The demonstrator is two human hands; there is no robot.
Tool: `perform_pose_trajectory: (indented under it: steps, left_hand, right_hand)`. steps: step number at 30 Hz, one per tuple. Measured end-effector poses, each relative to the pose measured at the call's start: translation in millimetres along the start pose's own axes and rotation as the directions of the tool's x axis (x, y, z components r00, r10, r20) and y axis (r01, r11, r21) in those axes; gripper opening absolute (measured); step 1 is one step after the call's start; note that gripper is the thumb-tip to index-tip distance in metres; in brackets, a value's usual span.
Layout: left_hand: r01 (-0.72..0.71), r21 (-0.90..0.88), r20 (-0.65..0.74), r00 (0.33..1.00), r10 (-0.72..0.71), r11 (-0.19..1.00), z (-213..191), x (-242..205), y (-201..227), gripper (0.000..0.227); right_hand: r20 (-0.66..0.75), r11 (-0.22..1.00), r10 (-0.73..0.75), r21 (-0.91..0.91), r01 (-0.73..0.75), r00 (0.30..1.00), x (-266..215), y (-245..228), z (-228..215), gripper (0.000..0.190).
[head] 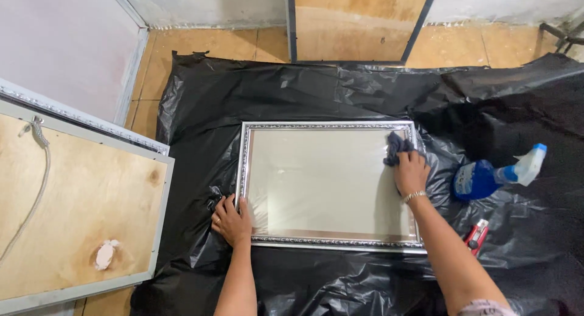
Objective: Cleaning a square mirror using glass cleaner and a cloth
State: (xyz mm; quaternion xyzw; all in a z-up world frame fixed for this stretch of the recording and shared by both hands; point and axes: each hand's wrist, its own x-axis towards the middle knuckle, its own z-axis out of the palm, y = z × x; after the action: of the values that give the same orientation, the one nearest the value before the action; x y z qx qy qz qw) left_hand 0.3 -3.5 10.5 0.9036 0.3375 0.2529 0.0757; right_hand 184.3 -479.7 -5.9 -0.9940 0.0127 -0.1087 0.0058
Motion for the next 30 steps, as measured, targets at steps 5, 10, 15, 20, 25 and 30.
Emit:
perform_pose_trajectory:
  steps: [5, 10, 15, 20, 25, 30]
  left_hand:
    - [0.01, 0.011, 0.016, 1.0, -0.01, 1.0, 0.9, 0.3, 1.1, 0.032]
    - [0.018, 0.016, 0.032, 0.999, -0.018, 1.0, 1.0, -0.6, 0.8, 0.032]
    - [0.032, 0.005, 0.055, 0.998, -0.032, 0.999, -3.3, 1.0, 3.3, 0.033]
    - [0.029, 0.007, 0.039, 0.999, -0.029, 1.0, -5.0, 2.4, 3.9, 0.033]
    - [0.041, -0.027, 0.047, 0.998, -0.04, 0.999, -10.1, 4.6, 5.7, 0.034]
    - [0.056, -0.053, 0.067, 0.996, -0.052, 0.997, -7.7, 4.7, 3.1, 0.035]
  right_hand:
    - [-0.018, 0.996, 0.059, 0.072, -0.058, 0.998, 64.5, 5.3, 36.0, 0.036]
    - [0.041, 0.993, 0.099, 0.061, -0.101, 0.994, 88.3, 7.7, 65.8, 0.037]
    - [0.098, 0.991, -0.045, 0.126, 0.032, 0.994, 81.8, -30.4, 54.6, 0.044]
    - [0.075, 0.981, -0.151, 0.135, 0.14, 0.986, 71.2, -116.4, 34.5, 0.042]
    - [0.03, 0.953, -0.248, 0.186, 0.239, 0.968, 64.4, -207.5, 36.9, 0.042]
    - [-0.032, 0.896, -0.385, 0.225, 0.382, 0.922, 58.5, -298.1, 33.8, 0.041]
